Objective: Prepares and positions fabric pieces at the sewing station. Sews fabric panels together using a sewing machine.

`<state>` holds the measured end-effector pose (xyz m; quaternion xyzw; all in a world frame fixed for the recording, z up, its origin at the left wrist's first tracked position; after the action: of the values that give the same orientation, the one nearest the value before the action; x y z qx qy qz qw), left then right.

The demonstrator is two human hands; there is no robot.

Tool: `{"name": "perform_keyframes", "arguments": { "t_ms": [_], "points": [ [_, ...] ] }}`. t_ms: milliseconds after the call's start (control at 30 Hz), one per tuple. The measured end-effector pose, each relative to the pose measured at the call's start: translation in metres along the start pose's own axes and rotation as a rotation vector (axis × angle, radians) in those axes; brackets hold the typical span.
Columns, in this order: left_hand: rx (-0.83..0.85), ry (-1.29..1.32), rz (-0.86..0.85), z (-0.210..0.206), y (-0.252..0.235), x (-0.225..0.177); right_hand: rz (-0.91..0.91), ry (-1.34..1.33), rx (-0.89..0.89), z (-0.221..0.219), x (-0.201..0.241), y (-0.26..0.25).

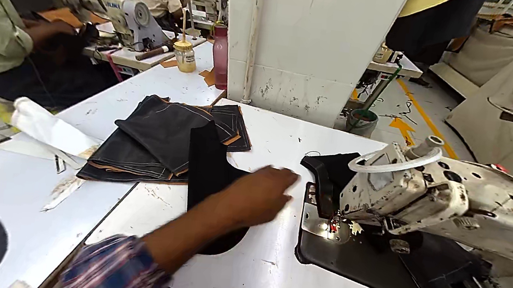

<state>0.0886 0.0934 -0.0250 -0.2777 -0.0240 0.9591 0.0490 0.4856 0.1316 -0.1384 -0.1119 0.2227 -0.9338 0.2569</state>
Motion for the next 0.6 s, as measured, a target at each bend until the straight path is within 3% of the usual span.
{"name": "perform_keyframes", "arguments": {
  "t_ms": [100,200,333,433,533,600],
  "points": [
    [-0.120,-0.009,0.097,0.024,0.052,0.023,0.031,-0.009,-0.045,0.005,0.009,-0.001],
    [-0.116,-0.008,0.150,-0.004,0.082,0.030,0.139,-0.139,0.017,0.006,0.057,-0.014],
    [-0.308,-0.269,0.165,-0.050,0.063,0.034,0.386,-0.316,0.068,-0.009,0.163,-0.036],
    [-0.377,-0.324,0.182,-0.052,0.052,0.048,0.413,-0.434,0.127,-0.034,0.192,-0.040],
    [-0.316,-0.008,0.115,-0.030,0.080,0.040,0.244,-0.631,0.194,-0.033,0.181,-0.035],
    [-0.217,0.304,-0.051,-0.003,0.114,0.016,0.144,-0.743,0.177,-0.015,0.169,-0.034]
  ]
}}
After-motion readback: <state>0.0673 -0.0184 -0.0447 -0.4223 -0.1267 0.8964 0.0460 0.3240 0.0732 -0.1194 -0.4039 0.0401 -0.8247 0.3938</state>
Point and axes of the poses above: each hand's wrist, its own y-axis away from the middle knuckle, its own z-axis out of the back of the hand, x = y × z, the point moved 1 cm from there along -y, towards the middle knuckle, and after that the axes turned 15 degrees about y, right-handed, at the moved point
